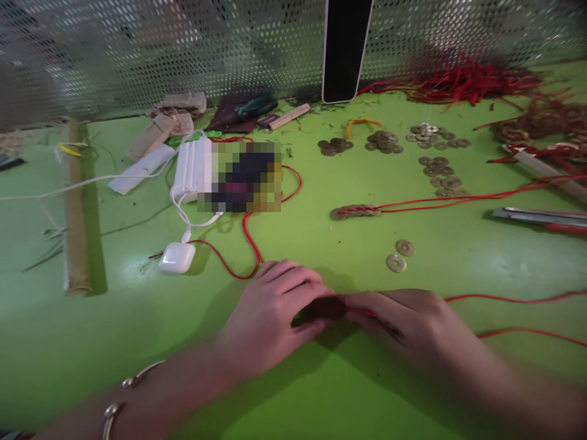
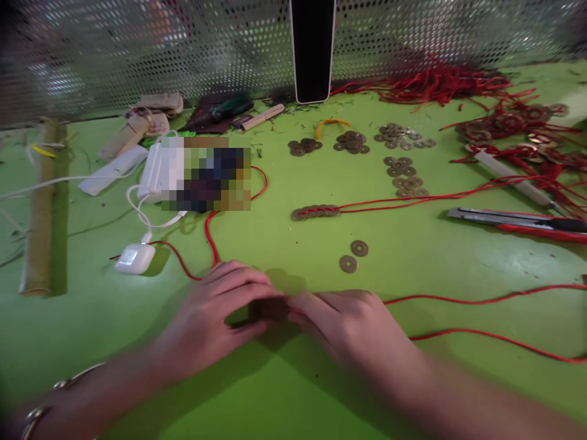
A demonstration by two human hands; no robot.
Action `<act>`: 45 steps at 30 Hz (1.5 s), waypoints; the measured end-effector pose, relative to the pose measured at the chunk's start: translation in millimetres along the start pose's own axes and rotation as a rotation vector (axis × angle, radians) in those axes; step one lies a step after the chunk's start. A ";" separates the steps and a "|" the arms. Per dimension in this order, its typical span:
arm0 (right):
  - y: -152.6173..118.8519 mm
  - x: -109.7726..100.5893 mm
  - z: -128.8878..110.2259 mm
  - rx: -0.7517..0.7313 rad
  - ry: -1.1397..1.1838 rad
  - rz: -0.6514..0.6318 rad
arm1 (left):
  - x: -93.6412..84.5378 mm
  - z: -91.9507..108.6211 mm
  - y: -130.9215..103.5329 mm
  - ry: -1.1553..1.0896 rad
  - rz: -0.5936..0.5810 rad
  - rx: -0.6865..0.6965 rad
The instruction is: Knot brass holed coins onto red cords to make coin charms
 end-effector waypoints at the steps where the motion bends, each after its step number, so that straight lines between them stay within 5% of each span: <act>1: 0.4 0.4 -1.1 -0.002 0.020 -0.003 | -0.7 0.1 0.0 -0.001 0.008 -0.004; 29: 3.8 -14.9 6.1 0.080 0.144 0.095 | -19.5 -2.2 -0.8 0.030 0.163 0.000; 38: 4.6 -9.1 8.5 0.123 0.169 0.039 | -14.4 -4.0 1.4 0.021 0.106 -0.012; 45: 7.1 -6.7 12.4 0.156 0.162 0.005 | -23.4 23.7 -5.5 0.174 0.182 0.125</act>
Point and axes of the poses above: each hand's wrist, its own y-axis towards the middle knuckle, its own x-axis out of the palm, z = x × y, the point moved 10 cm from there along y, towards the middle knuckle, and after that the axes turned 15 degrees about y, right-handed, at the moved point
